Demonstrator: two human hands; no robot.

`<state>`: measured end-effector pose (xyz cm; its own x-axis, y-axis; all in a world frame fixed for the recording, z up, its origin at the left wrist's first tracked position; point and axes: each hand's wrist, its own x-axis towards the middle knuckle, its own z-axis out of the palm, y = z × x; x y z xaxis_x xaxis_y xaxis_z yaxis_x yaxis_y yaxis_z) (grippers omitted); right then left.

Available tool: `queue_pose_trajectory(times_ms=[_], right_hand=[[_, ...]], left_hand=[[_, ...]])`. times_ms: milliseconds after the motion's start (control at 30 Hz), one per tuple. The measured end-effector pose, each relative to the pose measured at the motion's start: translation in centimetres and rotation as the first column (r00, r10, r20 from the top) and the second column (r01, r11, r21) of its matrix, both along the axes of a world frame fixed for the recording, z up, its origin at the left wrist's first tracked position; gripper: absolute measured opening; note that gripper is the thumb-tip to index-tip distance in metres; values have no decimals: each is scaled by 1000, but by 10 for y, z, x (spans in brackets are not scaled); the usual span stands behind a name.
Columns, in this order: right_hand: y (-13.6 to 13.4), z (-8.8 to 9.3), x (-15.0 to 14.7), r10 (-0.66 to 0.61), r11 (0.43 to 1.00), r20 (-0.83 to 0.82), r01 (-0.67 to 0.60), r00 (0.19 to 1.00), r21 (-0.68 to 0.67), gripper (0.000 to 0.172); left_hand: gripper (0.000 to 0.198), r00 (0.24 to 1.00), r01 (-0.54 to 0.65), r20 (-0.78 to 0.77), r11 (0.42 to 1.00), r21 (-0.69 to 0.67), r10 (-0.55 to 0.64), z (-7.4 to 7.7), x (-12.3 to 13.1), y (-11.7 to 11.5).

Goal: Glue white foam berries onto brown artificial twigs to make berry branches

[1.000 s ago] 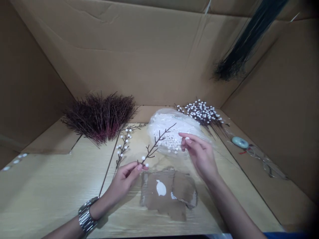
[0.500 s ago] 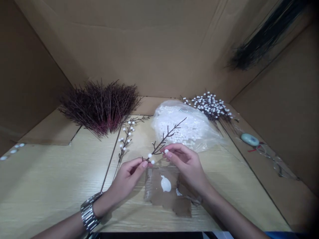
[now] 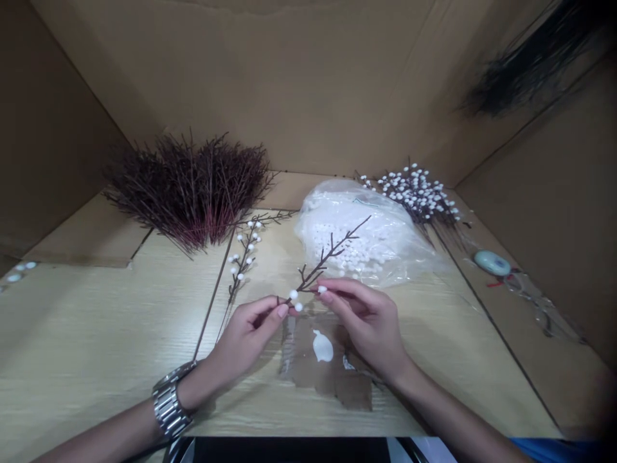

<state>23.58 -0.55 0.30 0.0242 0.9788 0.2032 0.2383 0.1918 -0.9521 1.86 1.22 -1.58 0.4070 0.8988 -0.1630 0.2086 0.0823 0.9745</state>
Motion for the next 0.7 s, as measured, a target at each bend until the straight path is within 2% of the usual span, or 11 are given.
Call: queue_pose_trajectory(times_ms=[233,400,567,700], right_hand=[[2,-3,-3,-13,1000,-42,13,999,14,17],[6,1,-2,-16,999,-209,8,978,-42,12],[14,5,12,-61,998,-244,65,968,7,9],[21,14,30,-97,992,-386,119,917,34,8]], left_hand=[[36,998,56,41,998,-37,-55,-4,0,-1],[36,997,36,69,998,-61,-32,-5,-1,-1],[36,997,26,81,996,-81,-19,-8,-2,-1],[36,999,41,31,998,-55,-40,-5,-2,0]])
